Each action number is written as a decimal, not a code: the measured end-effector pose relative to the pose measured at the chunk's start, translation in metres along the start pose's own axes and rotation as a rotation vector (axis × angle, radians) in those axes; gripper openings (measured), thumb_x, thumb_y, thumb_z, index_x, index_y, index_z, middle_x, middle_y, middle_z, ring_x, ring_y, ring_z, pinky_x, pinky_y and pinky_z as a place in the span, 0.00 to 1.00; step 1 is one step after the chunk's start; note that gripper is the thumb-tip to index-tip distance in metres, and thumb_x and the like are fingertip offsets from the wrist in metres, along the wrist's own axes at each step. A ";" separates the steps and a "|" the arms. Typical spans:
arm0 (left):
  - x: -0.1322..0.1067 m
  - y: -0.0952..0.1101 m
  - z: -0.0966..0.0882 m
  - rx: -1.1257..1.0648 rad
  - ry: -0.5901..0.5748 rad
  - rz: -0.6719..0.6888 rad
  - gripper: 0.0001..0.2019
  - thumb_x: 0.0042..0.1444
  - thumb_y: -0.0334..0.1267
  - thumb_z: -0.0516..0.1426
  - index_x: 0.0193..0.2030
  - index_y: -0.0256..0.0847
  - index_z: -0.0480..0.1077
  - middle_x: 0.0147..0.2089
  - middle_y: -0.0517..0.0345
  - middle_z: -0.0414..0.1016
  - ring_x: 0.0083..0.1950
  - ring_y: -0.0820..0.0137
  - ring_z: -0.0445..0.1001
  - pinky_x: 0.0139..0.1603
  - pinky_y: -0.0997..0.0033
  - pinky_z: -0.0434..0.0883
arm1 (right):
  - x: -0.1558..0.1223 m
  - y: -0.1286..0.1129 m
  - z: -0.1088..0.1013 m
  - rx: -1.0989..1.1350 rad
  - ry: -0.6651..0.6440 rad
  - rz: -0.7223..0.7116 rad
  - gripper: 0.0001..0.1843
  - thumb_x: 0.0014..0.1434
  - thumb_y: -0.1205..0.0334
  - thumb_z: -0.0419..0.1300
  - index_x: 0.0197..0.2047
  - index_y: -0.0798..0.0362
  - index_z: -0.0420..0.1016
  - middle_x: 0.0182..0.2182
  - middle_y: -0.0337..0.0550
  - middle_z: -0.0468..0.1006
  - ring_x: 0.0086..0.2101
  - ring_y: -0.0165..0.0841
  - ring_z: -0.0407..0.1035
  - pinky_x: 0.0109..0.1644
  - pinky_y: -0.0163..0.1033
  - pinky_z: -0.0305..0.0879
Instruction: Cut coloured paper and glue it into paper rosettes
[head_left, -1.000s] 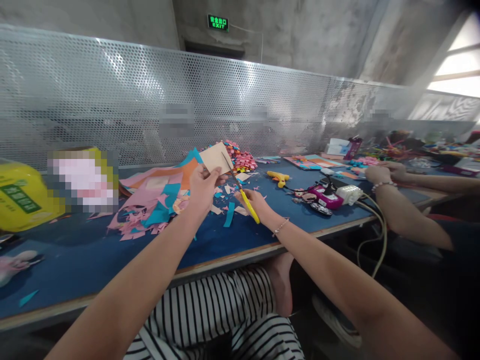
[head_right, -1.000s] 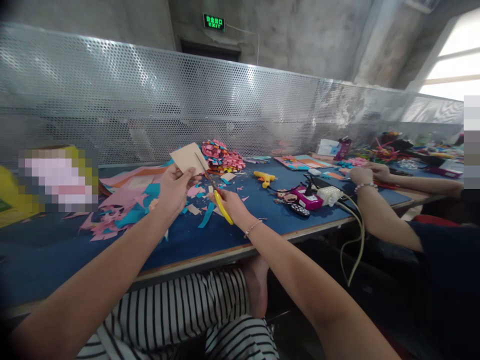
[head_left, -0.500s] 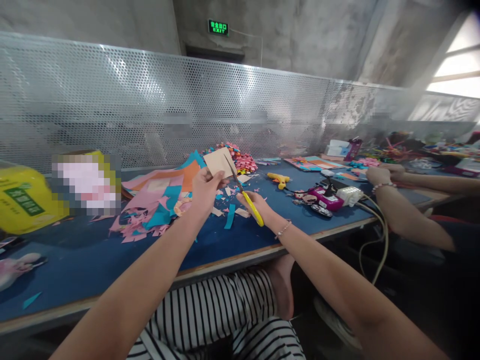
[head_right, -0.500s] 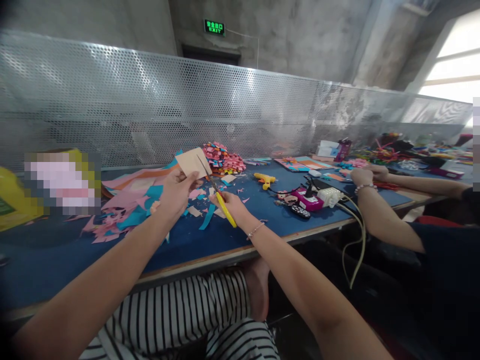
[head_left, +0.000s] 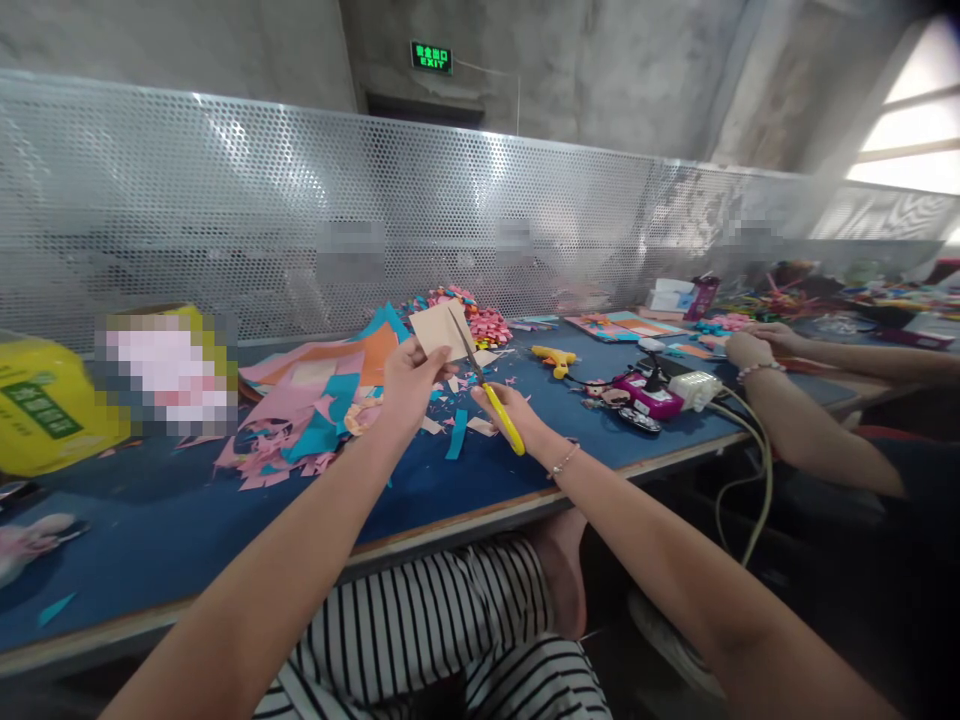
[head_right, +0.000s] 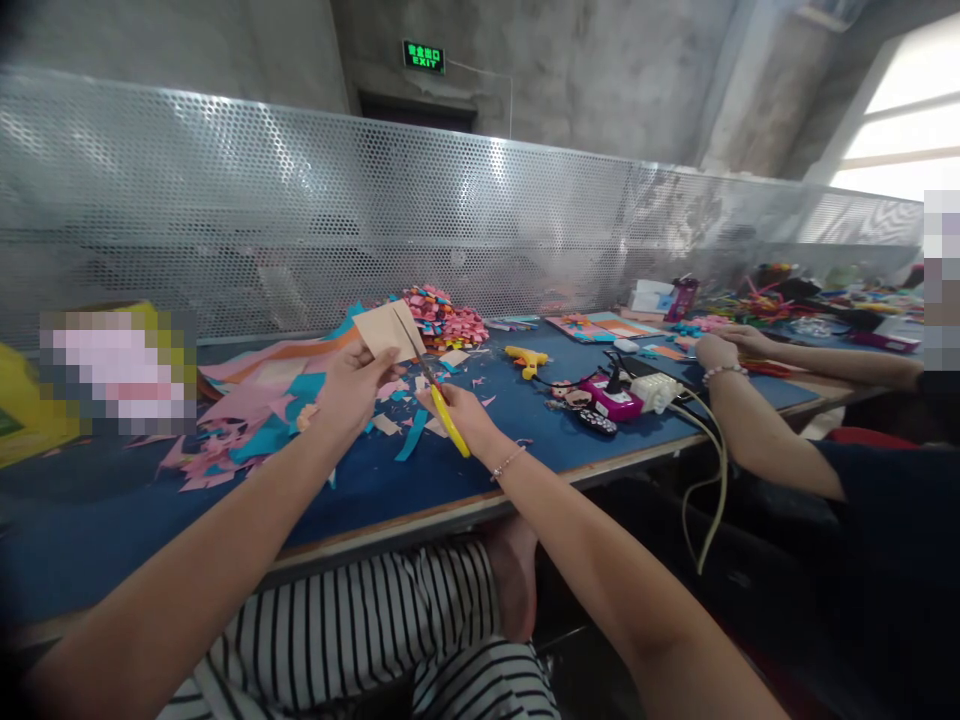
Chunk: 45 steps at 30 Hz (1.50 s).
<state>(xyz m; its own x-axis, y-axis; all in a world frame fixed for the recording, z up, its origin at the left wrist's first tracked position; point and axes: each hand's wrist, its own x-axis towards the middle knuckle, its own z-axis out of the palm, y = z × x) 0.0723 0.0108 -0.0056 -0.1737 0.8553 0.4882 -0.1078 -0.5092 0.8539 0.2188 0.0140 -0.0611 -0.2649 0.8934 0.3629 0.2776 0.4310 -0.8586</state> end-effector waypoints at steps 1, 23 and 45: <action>0.000 0.000 0.000 -0.004 0.007 -0.004 0.13 0.41 0.39 0.63 0.34 0.36 0.71 0.30 0.57 0.76 0.22 0.78 0.70 0.24 0.78 0.68 | 0.000 0.001 0.000 -0.007 0.007 0.003 0.23 0.52 0.40 0.51 0.28 0.54 0.65 0.22 0.36 0.63 0.25 0.27 0.60 0.26 0.32 0.59; 0.001 0.002 0.002 -0.081 0.025 -0.078 0.15 0.37 0.38 0.65 0.32 0.36 0.70 0.30 0.57 0.76 0.21 0.79 0.70 0.24 0.79 0.69 | 0.007 0.005 0.003 -0.079 0.042 -0.011 0.22 0.51 0.40 0.53 0.27 0.53 0.66 0.20 0.38 0.67 0.25 0.31 0.63 0.26 0.32 0.55; -0.001 0.001 0.004 -0.007 -0.059 -0.117 0.12 0.37 0.38 0.65 0.29 0.36 0.70 0.21 0.62 0.72 0.21 0.76 0.71 0.22 0.79 0.68 | 0.004 0.002 0.003 0.181 -0.002 0.105 0.26 0.48 0.36 0.54 0.29 0.54 0.65 0.19 0.34 0.61 0.19 0.23 0.57 0.19 0.29 0.60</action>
<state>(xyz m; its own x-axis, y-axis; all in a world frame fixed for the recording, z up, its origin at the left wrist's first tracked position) 0.0759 0.0095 -0.0043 -0.1019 0.9131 0.3948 -0.1313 -0.4057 0.9045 0.2155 0.0175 -0.0622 -0.2455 0.9319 0.2670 0.1335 0.3054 -0.9428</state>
